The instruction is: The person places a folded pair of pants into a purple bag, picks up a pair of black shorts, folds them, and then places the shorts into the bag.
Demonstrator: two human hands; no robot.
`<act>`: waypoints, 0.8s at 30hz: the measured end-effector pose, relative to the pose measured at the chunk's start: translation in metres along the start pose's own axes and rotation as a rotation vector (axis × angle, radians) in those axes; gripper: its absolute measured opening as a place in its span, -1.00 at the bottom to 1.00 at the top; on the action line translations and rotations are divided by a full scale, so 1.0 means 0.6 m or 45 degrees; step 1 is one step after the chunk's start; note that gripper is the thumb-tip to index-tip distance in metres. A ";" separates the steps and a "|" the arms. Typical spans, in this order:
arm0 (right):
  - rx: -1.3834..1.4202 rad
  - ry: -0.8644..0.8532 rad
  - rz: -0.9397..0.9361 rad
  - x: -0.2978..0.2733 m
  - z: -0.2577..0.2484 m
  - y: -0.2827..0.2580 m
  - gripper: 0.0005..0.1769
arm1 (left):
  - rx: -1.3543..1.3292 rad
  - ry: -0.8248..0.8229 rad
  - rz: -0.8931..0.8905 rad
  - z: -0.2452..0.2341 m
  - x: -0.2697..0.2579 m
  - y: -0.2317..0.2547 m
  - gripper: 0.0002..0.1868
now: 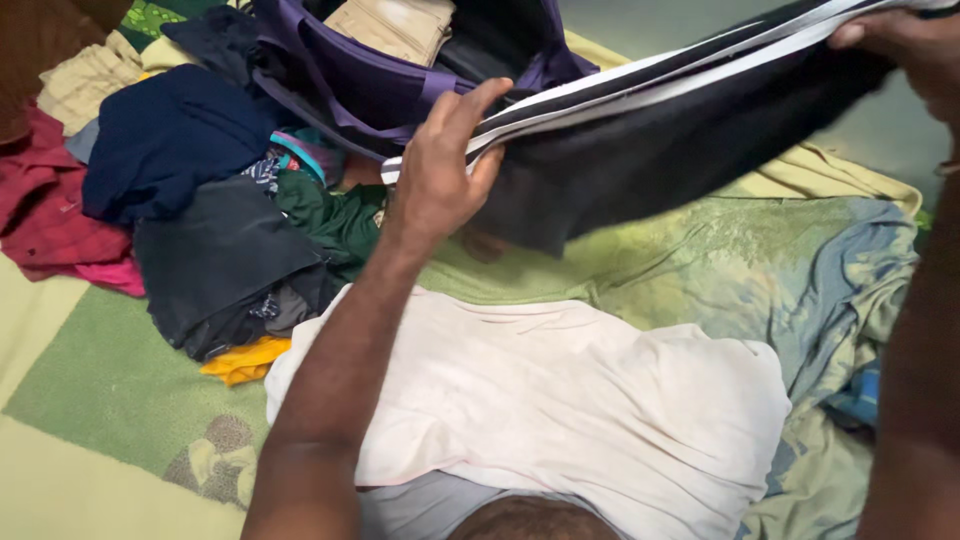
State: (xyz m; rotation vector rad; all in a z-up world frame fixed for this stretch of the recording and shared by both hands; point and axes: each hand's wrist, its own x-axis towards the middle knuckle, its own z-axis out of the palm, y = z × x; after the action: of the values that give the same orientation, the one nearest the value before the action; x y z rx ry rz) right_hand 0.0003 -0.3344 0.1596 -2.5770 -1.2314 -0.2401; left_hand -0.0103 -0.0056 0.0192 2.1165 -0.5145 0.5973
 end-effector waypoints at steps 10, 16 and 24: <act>0.634 0.482 0.544 -0.257 0.227 0.293 -0.65 | 0.554 -0.548 0.158 0.190 -0.081 -0.020 -0.29; 0.555 -0.292 1.274 -0.452 0.537 0.374 -0.66 | 0.371 -1.187 -0.005 0.340 -0.213 -0.079 -0.41; 1.085 0.063 1.404 -0.418 0.504 0.349 -0.55 | 0.130 -1.422 -0.487 0.283 -0.126 -0.139 -0.38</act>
State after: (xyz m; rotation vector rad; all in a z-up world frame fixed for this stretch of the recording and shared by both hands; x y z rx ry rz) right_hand 0.0170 -0.5491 -0.2300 -2.0329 0.2332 0.3689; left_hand 0.0143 -0.0883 -0.1655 2.4153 -0.6310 -0.8572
